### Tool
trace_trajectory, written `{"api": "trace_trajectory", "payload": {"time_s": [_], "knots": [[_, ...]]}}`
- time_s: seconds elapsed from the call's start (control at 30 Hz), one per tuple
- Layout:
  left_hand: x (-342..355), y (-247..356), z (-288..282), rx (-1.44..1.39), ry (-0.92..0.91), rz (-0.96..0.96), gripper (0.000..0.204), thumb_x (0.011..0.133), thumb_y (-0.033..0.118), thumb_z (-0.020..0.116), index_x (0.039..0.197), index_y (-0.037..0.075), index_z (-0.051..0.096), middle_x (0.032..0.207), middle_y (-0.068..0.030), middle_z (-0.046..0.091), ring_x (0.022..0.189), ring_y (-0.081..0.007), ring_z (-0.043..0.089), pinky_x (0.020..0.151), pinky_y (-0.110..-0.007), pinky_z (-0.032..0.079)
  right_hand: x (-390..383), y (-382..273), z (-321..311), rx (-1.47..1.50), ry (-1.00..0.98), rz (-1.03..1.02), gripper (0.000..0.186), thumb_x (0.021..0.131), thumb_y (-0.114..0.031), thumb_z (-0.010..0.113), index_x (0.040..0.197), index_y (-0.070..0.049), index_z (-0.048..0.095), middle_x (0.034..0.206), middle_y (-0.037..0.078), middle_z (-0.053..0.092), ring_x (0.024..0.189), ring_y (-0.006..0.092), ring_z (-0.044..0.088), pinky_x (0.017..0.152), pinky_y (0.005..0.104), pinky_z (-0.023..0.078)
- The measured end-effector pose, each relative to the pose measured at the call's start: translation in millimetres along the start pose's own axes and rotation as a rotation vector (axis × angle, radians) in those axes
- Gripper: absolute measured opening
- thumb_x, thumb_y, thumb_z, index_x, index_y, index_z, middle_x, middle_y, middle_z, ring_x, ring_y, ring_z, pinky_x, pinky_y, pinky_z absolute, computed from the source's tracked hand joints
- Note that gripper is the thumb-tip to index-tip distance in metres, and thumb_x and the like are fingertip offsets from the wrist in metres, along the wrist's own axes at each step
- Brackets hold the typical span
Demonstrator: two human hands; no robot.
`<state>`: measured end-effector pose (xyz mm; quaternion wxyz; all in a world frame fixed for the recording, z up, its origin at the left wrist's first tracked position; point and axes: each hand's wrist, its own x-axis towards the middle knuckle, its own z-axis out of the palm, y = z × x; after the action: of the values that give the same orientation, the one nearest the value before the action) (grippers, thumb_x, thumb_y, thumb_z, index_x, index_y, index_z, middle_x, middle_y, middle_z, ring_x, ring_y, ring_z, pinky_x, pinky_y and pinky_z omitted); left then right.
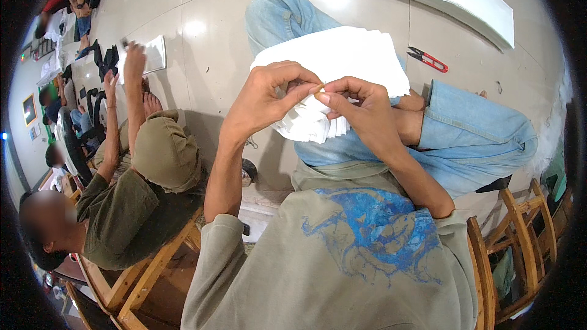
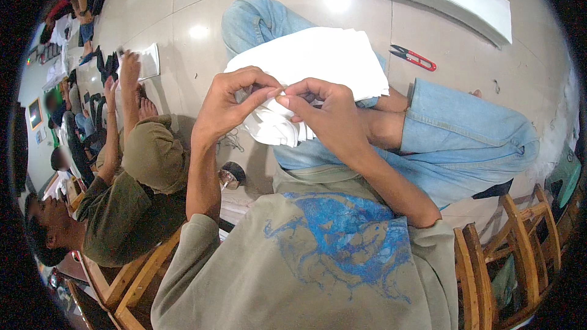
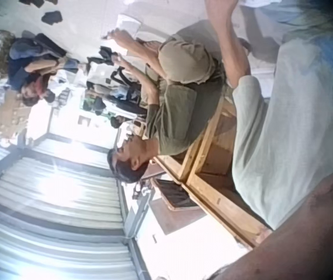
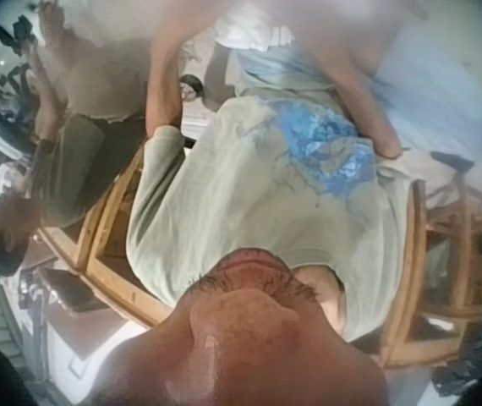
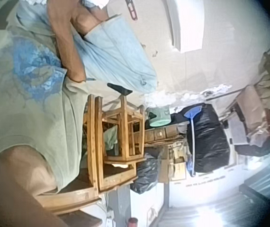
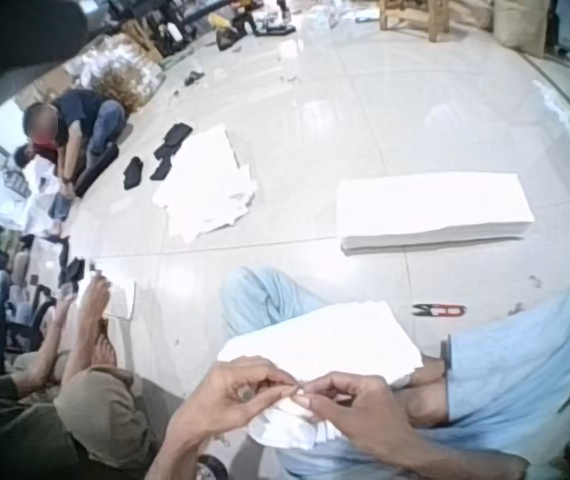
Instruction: The person sits on the floor and stitches a stack of white paper sheets together using a needle and thread. They align the edges of the paper, pull the needle through the stack, and tie off the thread. The person then uses scissors to trim the excess thread and places the finished stack on the floor.
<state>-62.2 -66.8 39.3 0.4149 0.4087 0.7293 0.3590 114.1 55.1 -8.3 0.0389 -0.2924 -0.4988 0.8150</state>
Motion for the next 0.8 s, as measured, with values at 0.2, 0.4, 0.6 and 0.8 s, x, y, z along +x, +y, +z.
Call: {"api": "trace_trajectory", "payload": {"time_s": [0.2, 0.4, 0.6, 0.8], "knots": [[1, 0, 0, -0.008, 0.000, -0.011, 0.012, 0.090, 0.006, 0.075, 0.100, -0.001, 0.078, 0.088, -0.0067, 0.074, 0.083, -0.0132, 0.064, 0.076, -0.030, 0.049, 1, 1, 0, -0.002, -0.010, -0.020, 0.026, 0.096, -0.019, 0.076, 0.107, 0.004, 0.075, 0.092, 0.008, 0.074, 0.079, 0.0095, 0.068, 0.067, 0.0216, 0.057], [1, -2, 1, 0.009, 0.013, -0.017, 0.010, 0.089, 0.005, 0.075, 0.097, -0.002, 0.078, 0.089, -0.0074, 0.074, 0.081, -0.0142, 0.065, 0.075, -0.031, 0.050, 1, -1, 0, 0.035, -0.020, -0.011, 0.026, 0.096, -0.019, 0.076, 0.107, 0.005, 0.075, 0.094, 0.009, 0.074, 0.082, 0.0101, 0.068, 0.070, 0.0224, 0.060], [0, -7, 9, 0.059, 0.124, 0.156, 0.008, 0.091, 0.005, 0.074, 0.097, 0.001, 0.077, 0.078, -0.0052, 0.069, 0.067, -0.0114, 0.057, 0.061, -0.029, 0.046, 1, 0, 0, 0.048, -0.017, 0.026, 0.025, 0.096, -0.018, 0.077, 0.107, 0.005, 0.075, 0.092, 0.008, 0.073, 0.081, 0.0095, 0.068, 0.069, 0.0222, 0.059], [3, -25, 17, -0.249, 0.442, 0.080, 0.015, 0.109, 0.012, 0.053, 0.112, -0.002, 0.055, 0.088, -0.0121, 0.070, 0.071, -0.0127, 0.060, 0.065, -0.027, 0.050, 2, 0, 0, 0.026, 0.013, 0.038, 0.023, 0.096, -0.017, 0.077, 0.105, 0.004, 0.074, 0.089, 0.007, 0.073, 0.078, 0.0082, 0.067, 0.068, 0.0215, 0.058]]}}
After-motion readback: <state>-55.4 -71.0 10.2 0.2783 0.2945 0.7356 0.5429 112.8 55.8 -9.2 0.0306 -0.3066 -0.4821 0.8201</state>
